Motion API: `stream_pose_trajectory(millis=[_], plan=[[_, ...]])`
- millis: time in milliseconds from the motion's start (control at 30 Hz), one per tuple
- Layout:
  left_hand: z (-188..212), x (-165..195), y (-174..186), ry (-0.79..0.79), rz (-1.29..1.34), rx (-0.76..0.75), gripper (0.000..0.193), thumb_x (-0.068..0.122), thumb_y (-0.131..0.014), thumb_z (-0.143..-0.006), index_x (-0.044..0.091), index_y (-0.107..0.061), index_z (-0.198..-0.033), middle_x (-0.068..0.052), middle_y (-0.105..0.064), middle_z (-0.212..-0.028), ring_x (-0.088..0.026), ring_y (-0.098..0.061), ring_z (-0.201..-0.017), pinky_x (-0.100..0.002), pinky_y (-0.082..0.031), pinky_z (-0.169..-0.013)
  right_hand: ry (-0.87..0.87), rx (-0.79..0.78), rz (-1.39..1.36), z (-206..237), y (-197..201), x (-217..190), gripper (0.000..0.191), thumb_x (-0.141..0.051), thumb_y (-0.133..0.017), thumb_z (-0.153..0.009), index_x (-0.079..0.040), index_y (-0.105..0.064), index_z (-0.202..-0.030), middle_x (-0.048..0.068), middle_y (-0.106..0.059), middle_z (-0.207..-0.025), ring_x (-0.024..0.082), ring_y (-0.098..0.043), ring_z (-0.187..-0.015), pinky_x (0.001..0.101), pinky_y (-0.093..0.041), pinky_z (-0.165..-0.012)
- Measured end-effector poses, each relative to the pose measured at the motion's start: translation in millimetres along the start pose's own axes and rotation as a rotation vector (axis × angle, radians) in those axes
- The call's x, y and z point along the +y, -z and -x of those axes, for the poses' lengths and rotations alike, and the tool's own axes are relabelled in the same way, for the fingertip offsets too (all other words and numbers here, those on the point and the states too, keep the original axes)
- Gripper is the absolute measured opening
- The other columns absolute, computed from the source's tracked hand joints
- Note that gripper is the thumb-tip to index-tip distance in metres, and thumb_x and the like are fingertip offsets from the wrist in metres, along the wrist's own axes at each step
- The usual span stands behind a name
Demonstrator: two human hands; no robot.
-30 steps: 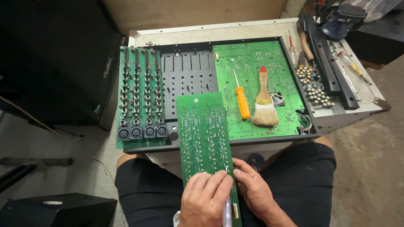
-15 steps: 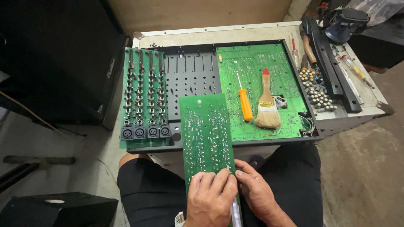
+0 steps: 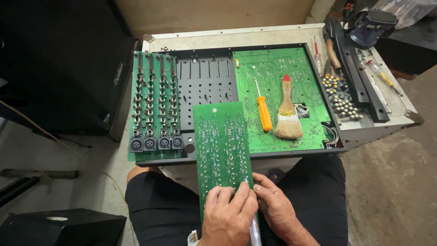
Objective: The person sits on the floor with a green circuit board resting on their lap and solders components onto the board using a soldering iron held like a pen, working along the board's rows of joints. The board sits in front of an open audio equipment chassis with other boards and a brush on the work surface.
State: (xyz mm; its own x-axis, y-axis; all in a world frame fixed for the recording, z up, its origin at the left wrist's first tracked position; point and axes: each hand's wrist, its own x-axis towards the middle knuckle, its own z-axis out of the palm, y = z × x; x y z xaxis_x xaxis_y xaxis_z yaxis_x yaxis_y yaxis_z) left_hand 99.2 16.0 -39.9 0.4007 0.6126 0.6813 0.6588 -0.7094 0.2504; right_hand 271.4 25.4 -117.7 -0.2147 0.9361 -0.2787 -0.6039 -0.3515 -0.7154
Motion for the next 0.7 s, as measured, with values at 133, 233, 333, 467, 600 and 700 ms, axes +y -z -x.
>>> stream_pose_trajectory(millis=[133,233,333,467,600,700], plan=[[1,1,1,-0.007,0.003,-0.008,0.025,0.017,-0.065,-0.083,0.006,-0.07,-0.104,-0.013,-0.07,-0.122,-0.027,-0.064,-0.093,-0.046,-0.048,-0.088,-0.016,0.0,0.001,0,4,2,0.044,-0.012,-0.049,-0.098,0.001,-0.053,-0.14,0.016,-0.07,-0.12,0.022,-0.069,-0.105,0.0358,-0.053,-0.092],[-1,1,1,0.012,0.002,-0.017,0.024,0.017,-0.065,-0.083,0.006,-0.069,-0.104,-0.014,-0.07,-0.122,-0.027,-0.064,-0.092,-0.045,-0.048,-0.087,0.014,-0.021,-0.001,0,5,2,0.043,-0.011,-0.05,-0.101,0.003,-0.053,-0.142,0.017,-0.069,-0.121,0.022,-0.067,-0.105,0.0346,-0.051,-0.091],[-3,0,0,0.033,-0.016,-0.01,0.029,0.017,-0.066,-0.085,0.005,-0.071,-0.111,-0.012,-0.07,-0.121,-0.026,-0.064,-0.092,-0.045,-0.049,-0.087,-0.008,0.015,0.001,-1,4,2,0.043,-0.011,-0.049,-0.098,0.003,-0.053,-0.139,0.015,-0.07,-0.121,0.021,-0.068,-0.108,0.0347,-0.052,-0.095],[-4,-2,1,0.014,-0.012,0.002,0.031,0.017,-0.066,-0.083,0.004,-0.07,-0.112,-0.012,-0.07,-0.12,-0.027,-0.064,-0.092,-0.045,-0.049,-0.087,0.001,0.001,0.004,-1,-1,0,0.042,-0.011,-0.049,-0.099,0.003,-0.053,-0.139,0.016,-0.07,-0.121,0.021,-0.068,-0.109,0.0346,-0.053,-0.095],[-5,-4,3,0.03,0.018,0.008,0.034,0.016,-0.067,-0.082,0.002,-0.069,-0.113,-0.013,-0.07,-0.12,-0.027,-0.065,-0.092,-0.044,-0.05,-0.086,-0.025,0.049,0.047,2,-4,-3,0.042,-0.01,-0.049,-0.099,0.002,-0.055,-0.139,0.014,-0.07,-0.121,0.02,-0.068,-0.106,0.0343,-0.052,-0.093],[-5,-5,4,0.038,0.039,0.02,0.034,0.015,-0.067,-0.081,0.002,-0.069,-0.112,-0.013,-0.07,-0.119,-0.028,-0.066,-0.092,-0.044,-0.05,-0.086,-0.038,0.057,0.042,3,-6,-3,0.042,-0.01,-0.048,-0.098,0.002,-0.056,-0.138,0.013,-0.07,-0.121,0.019,-0.068,-0.107,0.0339,-0.052,-0.094]])
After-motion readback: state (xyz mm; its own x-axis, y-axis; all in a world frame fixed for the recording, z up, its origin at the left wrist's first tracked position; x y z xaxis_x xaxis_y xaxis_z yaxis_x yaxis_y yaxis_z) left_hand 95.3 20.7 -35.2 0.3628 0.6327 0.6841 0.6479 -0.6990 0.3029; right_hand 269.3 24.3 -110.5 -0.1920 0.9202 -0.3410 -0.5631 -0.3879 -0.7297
